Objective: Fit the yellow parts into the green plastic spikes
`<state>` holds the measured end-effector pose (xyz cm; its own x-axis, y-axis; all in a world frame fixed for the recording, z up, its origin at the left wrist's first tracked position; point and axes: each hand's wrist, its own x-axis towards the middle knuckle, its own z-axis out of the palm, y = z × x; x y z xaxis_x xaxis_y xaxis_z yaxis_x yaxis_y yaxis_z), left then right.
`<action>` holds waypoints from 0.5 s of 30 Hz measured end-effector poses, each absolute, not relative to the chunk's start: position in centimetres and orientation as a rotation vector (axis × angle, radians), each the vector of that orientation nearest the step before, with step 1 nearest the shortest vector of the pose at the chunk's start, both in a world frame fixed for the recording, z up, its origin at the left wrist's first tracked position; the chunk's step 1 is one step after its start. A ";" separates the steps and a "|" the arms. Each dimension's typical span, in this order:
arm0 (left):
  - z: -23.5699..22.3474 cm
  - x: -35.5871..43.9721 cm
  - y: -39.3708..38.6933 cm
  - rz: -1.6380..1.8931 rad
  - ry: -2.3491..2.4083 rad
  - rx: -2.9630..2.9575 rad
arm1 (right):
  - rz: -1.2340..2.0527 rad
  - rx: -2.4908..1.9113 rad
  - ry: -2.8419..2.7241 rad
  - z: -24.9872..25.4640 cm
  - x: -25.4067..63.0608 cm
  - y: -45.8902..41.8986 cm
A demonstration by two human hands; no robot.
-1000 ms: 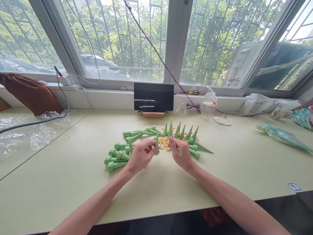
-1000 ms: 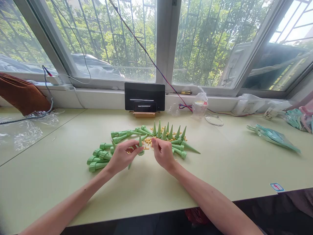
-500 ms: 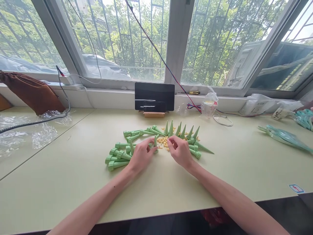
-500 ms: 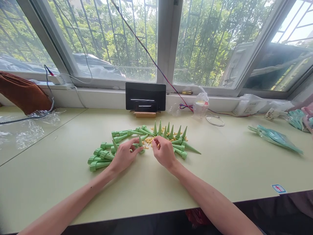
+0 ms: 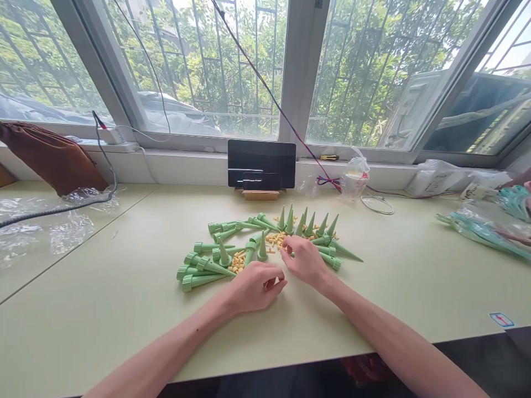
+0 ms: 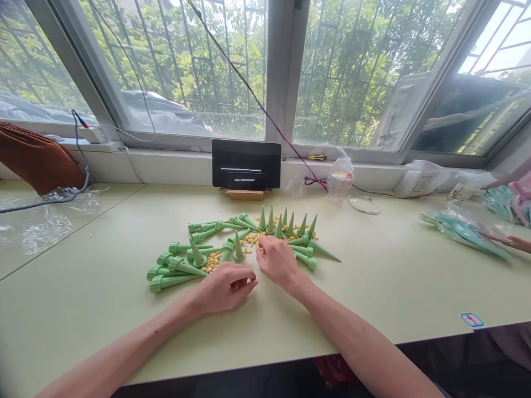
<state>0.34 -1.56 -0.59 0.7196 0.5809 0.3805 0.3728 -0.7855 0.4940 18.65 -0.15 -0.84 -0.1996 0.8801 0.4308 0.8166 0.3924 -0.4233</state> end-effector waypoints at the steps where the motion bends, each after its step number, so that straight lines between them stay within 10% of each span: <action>1: -0.7 0.4 -1.7 0.713 0.708 2.558 | 0.132 -1.468 -2.050 -0.9 18.6 -0.2; 15: -0.7 0.5 -1.8 0.703 0.675 2.600 | 0.084 -1.650 -2.207 -0.6 18.4 -0.4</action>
<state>0.51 -1.76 -0.73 0.7617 0.5306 0.3717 0.3497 -0.8197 0.4536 18.40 -0.40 -0.62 -0.2367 0.9346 0.2653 0.9119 0.3080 -0.2712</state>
